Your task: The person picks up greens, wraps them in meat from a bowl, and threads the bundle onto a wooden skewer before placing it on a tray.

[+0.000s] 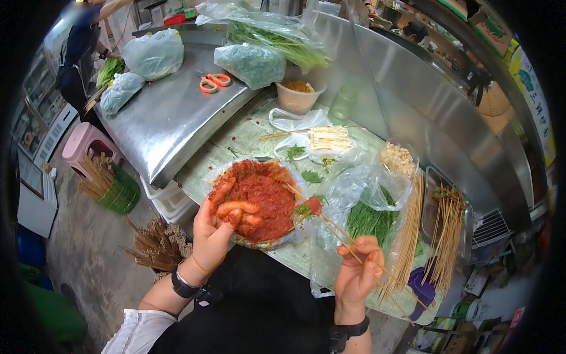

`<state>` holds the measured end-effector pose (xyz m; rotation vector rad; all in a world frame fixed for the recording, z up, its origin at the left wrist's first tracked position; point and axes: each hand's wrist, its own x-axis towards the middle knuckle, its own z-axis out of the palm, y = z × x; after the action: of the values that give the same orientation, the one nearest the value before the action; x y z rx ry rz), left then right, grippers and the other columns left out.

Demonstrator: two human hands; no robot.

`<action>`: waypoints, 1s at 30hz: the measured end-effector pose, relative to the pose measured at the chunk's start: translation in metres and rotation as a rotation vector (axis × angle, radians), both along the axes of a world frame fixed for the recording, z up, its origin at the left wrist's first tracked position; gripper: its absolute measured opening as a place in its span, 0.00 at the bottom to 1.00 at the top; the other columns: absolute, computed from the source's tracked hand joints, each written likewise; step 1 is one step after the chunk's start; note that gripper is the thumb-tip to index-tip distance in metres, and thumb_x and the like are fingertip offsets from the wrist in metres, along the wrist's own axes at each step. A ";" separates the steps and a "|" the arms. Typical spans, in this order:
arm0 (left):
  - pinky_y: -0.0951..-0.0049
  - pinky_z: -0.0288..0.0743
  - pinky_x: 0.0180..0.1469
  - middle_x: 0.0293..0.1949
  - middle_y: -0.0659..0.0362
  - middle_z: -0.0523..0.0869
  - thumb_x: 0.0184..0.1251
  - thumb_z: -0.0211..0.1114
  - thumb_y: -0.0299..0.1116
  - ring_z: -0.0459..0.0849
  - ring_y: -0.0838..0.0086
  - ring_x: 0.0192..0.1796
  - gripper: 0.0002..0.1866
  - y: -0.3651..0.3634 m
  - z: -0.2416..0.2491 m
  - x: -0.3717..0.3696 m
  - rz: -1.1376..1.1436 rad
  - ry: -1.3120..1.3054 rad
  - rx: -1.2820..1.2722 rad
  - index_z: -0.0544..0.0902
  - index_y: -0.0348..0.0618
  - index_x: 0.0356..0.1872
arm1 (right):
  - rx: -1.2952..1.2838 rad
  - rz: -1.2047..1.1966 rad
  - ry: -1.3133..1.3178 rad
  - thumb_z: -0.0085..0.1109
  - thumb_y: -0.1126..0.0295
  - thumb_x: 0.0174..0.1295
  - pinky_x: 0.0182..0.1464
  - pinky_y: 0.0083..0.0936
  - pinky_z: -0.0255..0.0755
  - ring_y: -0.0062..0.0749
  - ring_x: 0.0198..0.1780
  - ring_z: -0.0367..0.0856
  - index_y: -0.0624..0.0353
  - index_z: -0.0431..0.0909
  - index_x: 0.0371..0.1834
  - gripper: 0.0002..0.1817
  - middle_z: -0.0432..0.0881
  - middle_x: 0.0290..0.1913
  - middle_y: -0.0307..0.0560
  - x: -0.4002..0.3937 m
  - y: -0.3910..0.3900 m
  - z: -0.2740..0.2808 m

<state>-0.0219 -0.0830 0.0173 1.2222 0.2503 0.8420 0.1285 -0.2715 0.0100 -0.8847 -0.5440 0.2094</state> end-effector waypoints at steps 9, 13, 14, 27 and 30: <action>0.74 0.76 0.48 0.41 0.54 0.81 0.61 0.53 0.16 0.82 0.72 0.42 0.23 0.004 -0.008 0.001 0.111 -0.011 -0.061 0.64 0.30 0.59 | 0.014 0.066 0.013 0.56 0.55 0.60 0.38 0.31 0.75 0.36 0.33 0.79 0.63 0.73 0.35 0.19 0.69 0.40 0.48 -0.001 0.002 -0.003; 0.73 0.76 0.50 0.45 0.53 0.80 0.61 0.53 0.18 0.82 0.72 0.44 0.20 0.006 -0.010 0.001 0.082 0.003 -0.030 0.68 0.30 0.56 | 0.051 0.133 0.054 0.54 0.56 0.62 0.38 0.31 0.75 0.36 0.32 0.78 0.62 0.73 0.35 0.17 0.70 0.38 0.48 -0.002 0.001 -0.008; 0.73 0.75 0.50 0.45 0.53 0.80 0.61 0.53 0.18 0.81 0.72 0.44 0.19 0.005 -0.011 0.004 0.009 -0.015 -0.114 0.69 0.30 0.56 | 0.056 0.151 0.055 0.53 0.57 0.63 0.37 0.31 0.75 0.35 0.32 0.78 0.62 0.73 0.36 0.17 0.70 0.38 0.48 -0.002 0.002 -0.008; 0.69 0.71 0.56 0.49 0.54 0.79 0.62 0.60 0.27 0.78 0.69 0.52 0.19 -0.014 -0.006 0.018 -0.454 -0.160 -0.698 0.72 0.33 0.53 | -0.090 0.201 -0.091 0.54 0.62 0.64 0.38 0.28 0.74 0.30 0.33 0.77 0.58 0.72 0.40 0.11 0.69 0.36 0.43 -0.014 0.010 -0.007; 0.69 0.71 0.57 0.49 0.54 0.79 0.61 0.59 0.24 0.78 0.70 0.52 0.17 -0.014 -0.005 0.019 -0.463 -0.117 -0.697 0.73 0.33 0.52 | -0.105 0.211 -0.084 0.54 0.62 0.63 0.38 0.27 0.74 0.30 0.33 0.77 0.58 0.73 0.44 0.12 0.70 0.35 0.43 -0.015 0.011 -0.008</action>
<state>-0.0033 -0.0972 0.0120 0.5361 0.1366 0.3620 0.1133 -0.2607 0.0021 -0.9415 -0.7106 0.3964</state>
